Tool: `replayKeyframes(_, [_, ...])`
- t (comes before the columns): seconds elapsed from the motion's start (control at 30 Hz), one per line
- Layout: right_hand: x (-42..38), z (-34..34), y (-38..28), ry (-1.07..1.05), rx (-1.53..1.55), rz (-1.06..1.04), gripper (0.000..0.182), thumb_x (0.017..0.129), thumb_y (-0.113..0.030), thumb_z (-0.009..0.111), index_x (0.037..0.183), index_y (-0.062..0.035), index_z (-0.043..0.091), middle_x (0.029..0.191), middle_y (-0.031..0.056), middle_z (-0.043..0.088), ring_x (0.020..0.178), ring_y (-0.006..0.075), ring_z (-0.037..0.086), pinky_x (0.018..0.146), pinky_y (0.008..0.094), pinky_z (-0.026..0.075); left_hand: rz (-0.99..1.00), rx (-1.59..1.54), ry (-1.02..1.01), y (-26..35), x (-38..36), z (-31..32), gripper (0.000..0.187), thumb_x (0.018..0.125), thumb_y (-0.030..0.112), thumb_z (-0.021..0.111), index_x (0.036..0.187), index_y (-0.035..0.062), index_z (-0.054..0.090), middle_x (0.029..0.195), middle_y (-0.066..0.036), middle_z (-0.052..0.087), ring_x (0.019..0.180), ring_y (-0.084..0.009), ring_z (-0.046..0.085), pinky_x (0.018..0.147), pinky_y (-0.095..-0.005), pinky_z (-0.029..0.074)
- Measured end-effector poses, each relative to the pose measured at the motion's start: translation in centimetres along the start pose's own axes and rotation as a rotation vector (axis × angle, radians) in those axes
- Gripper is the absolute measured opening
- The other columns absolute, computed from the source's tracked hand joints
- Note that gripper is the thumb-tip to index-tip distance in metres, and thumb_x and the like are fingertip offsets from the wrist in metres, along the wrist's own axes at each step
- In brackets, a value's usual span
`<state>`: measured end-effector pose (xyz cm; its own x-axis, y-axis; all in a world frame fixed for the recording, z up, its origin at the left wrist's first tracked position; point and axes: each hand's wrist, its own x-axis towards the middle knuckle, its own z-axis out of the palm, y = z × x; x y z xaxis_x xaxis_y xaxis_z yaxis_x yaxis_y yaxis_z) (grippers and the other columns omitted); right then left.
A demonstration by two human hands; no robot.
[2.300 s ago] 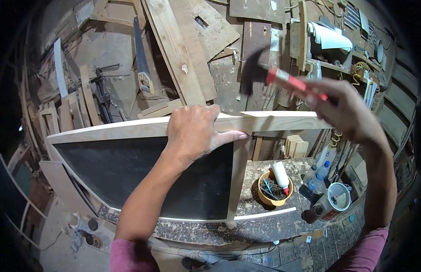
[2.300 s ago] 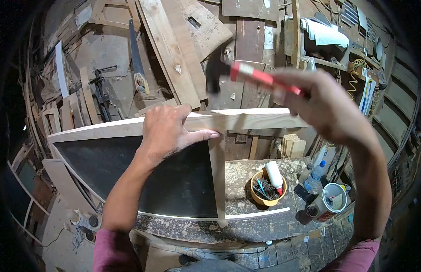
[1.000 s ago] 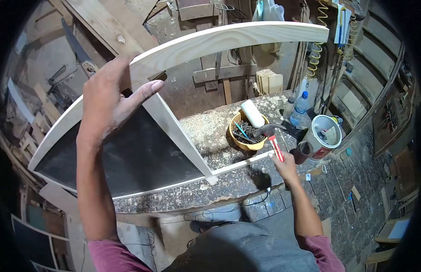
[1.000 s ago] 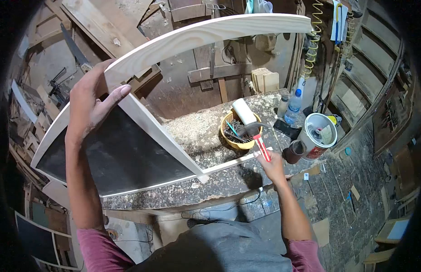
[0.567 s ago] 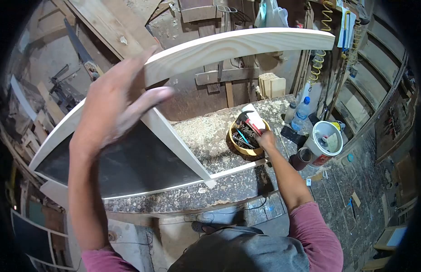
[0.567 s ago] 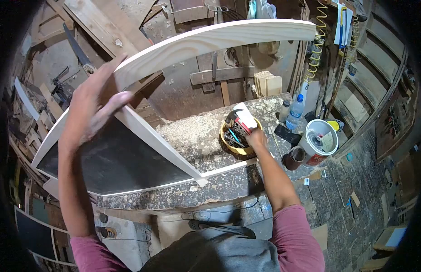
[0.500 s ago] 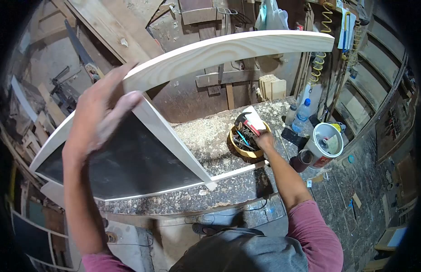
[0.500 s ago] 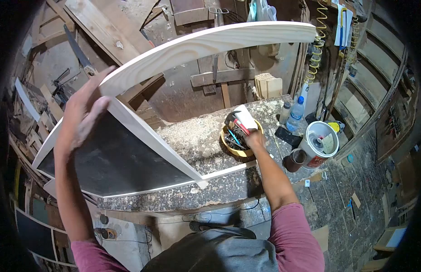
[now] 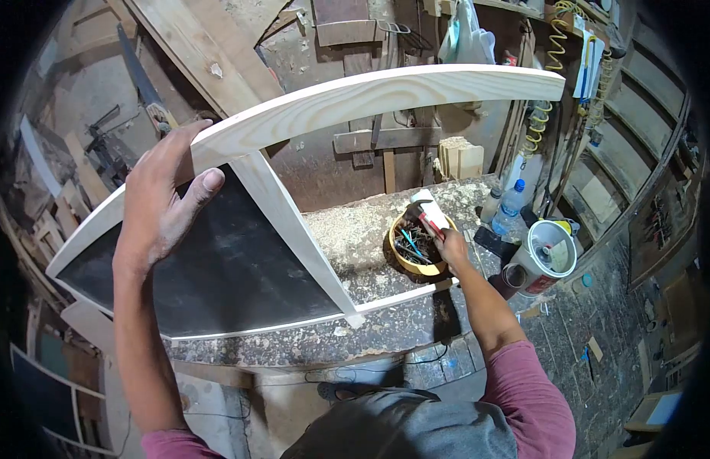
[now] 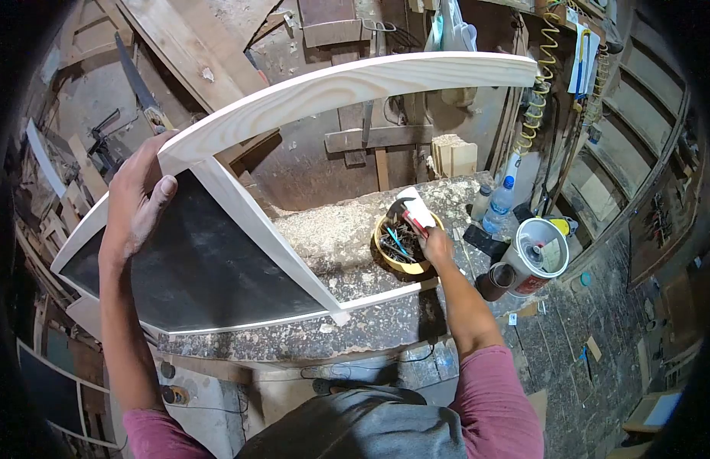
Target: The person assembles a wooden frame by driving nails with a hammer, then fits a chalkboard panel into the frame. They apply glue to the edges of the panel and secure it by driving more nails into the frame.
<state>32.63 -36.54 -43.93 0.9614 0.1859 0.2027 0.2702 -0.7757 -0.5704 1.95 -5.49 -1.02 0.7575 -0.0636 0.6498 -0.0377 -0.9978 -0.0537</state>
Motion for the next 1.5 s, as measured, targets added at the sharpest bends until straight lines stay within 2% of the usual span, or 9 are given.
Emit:
replayKeyframes(0.13, [0.8,-1.5,-0.7,0.103,0.204,0.006,0.026,0.076,-0.026,0.062,0.091,-0.0049,0.066,0.082,0.0240,0.064,0.082,0.0424,0.061,0.071,0.0476,0.048,-0.020,-0.045,0.001,-0.1,0.2,0.2,0.066,0.084,0.059,0.051,0.119,0.0037,0.056,0.114,-0.020,0.060,0.106,-0.0383,0.056,0.092,-0.0415,0.042])
replayKeyframes(0.27, [-1.2,-4.5,-3.3,0.223,0.477,-0.028,0.025,0.075,-0.021,0.062,0.091,-0.0013,0.064,0.068,0.0200,0.060,0.063,0.0314,0.059,0.063,0.0392,0.047,-0.050,-0.062,-0.001,-0.1,0.2,-0.2,0.062,0.087,0.056,0.048,0.118,0.0029,0.057,0.112,-0.020,0.061,0.105,-0.0378,0.057,0.091,-0.0401,0.043])
replayKeyframes(0.37, [-6.8,-7.7,-7.2,0.166,0.860,0.113,0.017,0.078,-0.015,0.066,0.087,-0.0014,0.065,0.071,-0.0011,0.060,0.061,0.0064,0.052,0.056,0.0246,0.041,-0.110,-0.175,-0.125,-0.6,0.5,-1.2,0.059,0.094,0.053,0.039,0.112,0.0005,0.060,0.103,-0.019,0.064,0.097,-0.0325,0.060,0.086,-0.0366,0.045])
replayKeyframes(0.5, [-14.7,-11.9,-13.9,0.177,1.341,-0.035,0.014,0.078,-0.007,0.064,0.086,0.0004,0.056,0.068,0.0116,0.063,0.035,0.0095,0.040,0.033,0.0237,0.033,-0.073,-0.616,-0.265,-4.2,3.0,-1.5,0.060,0.096,0.052,0.040,0.099,-0.0028,0.065,0.088,-0.009,0.065,0.085,-0.0130,0.056,0.081,-0.0290,0.045])
replayKeyframes(0.67, [-17.4,-16.7,-21.6,0.085,1.611,-0.460,0.009,0.080,0.002,0.059,0.088,0.0000,0.055,0.083,0.0211,0.064,0.038,0.0079,0.041,0.035,0.0226,0.035,0.031,-0.731,-0.321,-4.7,4.6,-2.1,0.036,0.095,0.031,0.054,0.103,-0.0026,0.066,0.096,-0.006,0.067,0.094,-0.0125,0.059,0.086,-0.0280,0.045])
replayKeyframes(0.87, [-16.9,-20.3,-32.2,0.122,1.552,-0.398,0.009,0.083,0.003,0.060,0.090,0.0026,0.056,0.081,0.0203,0.067,0.038,0.0074,0.040,0.035,0.0221,0.033,0.040,-0.872,-0.349,-5.7,3.8,-2.7,0.022,0.084,0.017,0.069,0.099,0.0012,0.069,0.095,-0.006,0.068,0.093,-0.0141,0.060,0.088,-0.0298,0.045])
replayKeyframes(1.03, [-16.8,-22.2,-40.4,0.181,1.574,-0.419,0.009,0.082,0.000,0.065,0.087,0.0018,0.057,0.079,0.0159,0.067,0.038,0.0068,0.040,0.035,0.0208,0.032,0.172,-1.061,-0.362,-5.4,2.5,-3.5,0.036,0.077,0.028,0.076,0.100,0.0010,0.070,0.104,-0.010,0.065,0.103,-0.0211,0.057,0.094,-0.0344,0.041])
replayKeyframes(1.4, [-17.9,-22.7,-45.3,0.196,1.265,-0.363,0.016,0.083,-0.006,0.068,0.092,0.0029,0.059,0.062,0.0034,0.057,0.037,0.0053,0.038,0.035,0.0204,0.029,0.098,-1.439,-0.343,-5.3,2.0,-4.7,0.026,0.092,0.026,0.059,0.099,0.0018,0.065,0.095,-0.010,0.067,0.089,-0.0160,0.061,0.086,-0.0290,0.046])
replayKeyframes(1.5, [-18.2,-25.0,-43.4,-0.048,1.196,-0.252,0.016,0.086,-0.016,0.067,0.092,-0.0024,0.062,0.058,-0.0034,0.049,0.042,0.0027,0.038,0.037,0.0202,0.027,0.007,-1.544,-0.301,-6.7,3.3,-4.5,0.020,0.097,0.025,0.049,0.097,0.0052,0.054,0.087,-0.011,0.066,0.078,-0.0148,0.063,0.075,-0.0284,0.051])
